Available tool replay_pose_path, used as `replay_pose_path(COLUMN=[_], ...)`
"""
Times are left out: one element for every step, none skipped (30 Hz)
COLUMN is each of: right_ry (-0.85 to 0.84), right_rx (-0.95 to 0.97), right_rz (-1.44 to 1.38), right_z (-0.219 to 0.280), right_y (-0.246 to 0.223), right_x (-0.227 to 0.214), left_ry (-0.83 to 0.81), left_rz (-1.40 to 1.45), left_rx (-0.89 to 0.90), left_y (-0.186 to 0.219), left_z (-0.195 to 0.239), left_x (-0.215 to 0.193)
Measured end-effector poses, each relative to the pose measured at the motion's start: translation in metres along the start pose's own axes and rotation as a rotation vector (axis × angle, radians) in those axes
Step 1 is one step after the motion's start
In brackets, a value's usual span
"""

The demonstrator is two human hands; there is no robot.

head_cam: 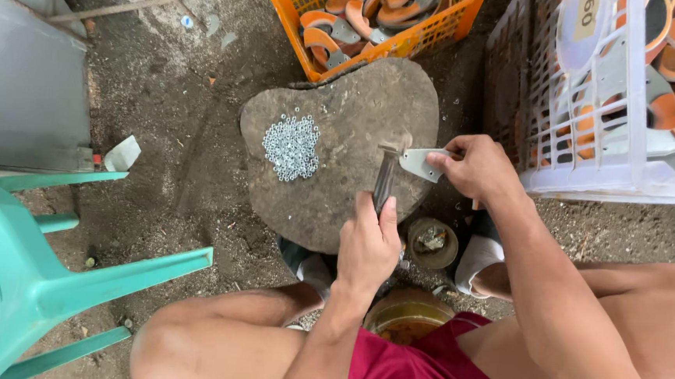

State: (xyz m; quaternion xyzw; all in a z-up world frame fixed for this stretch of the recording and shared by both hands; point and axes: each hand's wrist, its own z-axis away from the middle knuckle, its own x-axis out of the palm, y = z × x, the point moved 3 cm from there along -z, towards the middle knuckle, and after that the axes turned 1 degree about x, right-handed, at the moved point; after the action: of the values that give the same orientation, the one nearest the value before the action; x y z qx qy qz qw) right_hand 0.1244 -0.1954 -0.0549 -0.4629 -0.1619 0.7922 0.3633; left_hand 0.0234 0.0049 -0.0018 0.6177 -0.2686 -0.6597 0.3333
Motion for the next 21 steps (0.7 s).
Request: replay_pose_path(right_ry=[0.006,0.011,0.025,0.028,0.028,0.028,0.021,0.015,0.009,-0.02,-0.046,-0.071,-0.05,-0.03,0.0,-0.028,-0.053,-0.079,0.03,0.141,0.08], right_rx=[-0.024,-0.048,-0.08,-0.091,-0.096,-0.101,-0.082,-0.064,-0.05,0.017,0.084,0.151,0.072,-0.007,-0.101,-0.058,-0.016,0.025,-0.094,-0.213,-0.333], right_rz=[-0.003,-0.007,-0.012,-0.014,-0.016,-0.018,-0.015,-0.012,-0.009,-0.036,-0.059,-0.084,-0.043,-0.002,0.038,0.004,-0.029,-0.061,-0.201,-0.338,-0.691], right_z=[0.002,0.003,0.001,-0.001,0.0,0.003,0.002,0.002,0.002,0.002,0.003,0.002,0.005,0.008,0.004,0.001,-0.001,-0.002,-0.004,-0.01,-0.012], right_y=[0.002,0.004,0.002,0.0,0.001,0.002,0.001,0.0,-0.001,0.001,0.004,0.008,0.008,0.007,-0.002,-0.01,-0.021,-0.034,-0.052,-0.073,-0.091], right_x=[0.002,0.004,0.003,0.002,0.002,0.002,0.001,0.001,0.001,0.003,0.004,0.003,0.002,0.001,-0.004,-0.008,-0.016,-0.024,-0.033,-0.043,-0.052], left_ry=[0.033,0.066,0.093,0.12,0.141,0.139,0.145,0.151,0.087,0.024,-0.039,-0.018,-0.008,0.003,0.025,0.047,0.07,0.103,0.121,0.138,0.129], left_rz=[0.038,0.076,0.121,0.166,0.211,0.173,0.136,0.1,0.003,-0.094,-0.186,-0.093,-0.005,0.084,0.135,0.186,0.241,0.247,0.248,0.249,0.277], left_rx=[0.041,0.083,0.127,0.171,0.21,0.21,0.22,0.23,0.172,0.113,0.057,0.056,0.049,0.042,0.042,0.043,0.047,0.023,-0.014,-0.051,-0.079], left_y=[0.0,0.001,0.002,0.004,0.005,0.005,0.005,0.004,0.002,-0.001,-0.003,-0.002,0.0,0.002,0.003,0.005,0.008,0.007,0.003,-0.003,-0.008], left_z=[0.007,0.015,0.017,0.018,0.022,0.023,0.016,0.011,0.006,0.003,0.0,0.001,0.011,0.021,0.025,0.033,0.038,0.037,0.04,0.041,0.042], left_x=[-0.003,-0.006,-0.008,-0.008,-0.008,-0.005,-0.001,0.001,0.004,0.006,0.01,0.01,0.007,0.002,-0.002,-0.008,-0.012,-0.014,-0.017,-0.017,-0.015])
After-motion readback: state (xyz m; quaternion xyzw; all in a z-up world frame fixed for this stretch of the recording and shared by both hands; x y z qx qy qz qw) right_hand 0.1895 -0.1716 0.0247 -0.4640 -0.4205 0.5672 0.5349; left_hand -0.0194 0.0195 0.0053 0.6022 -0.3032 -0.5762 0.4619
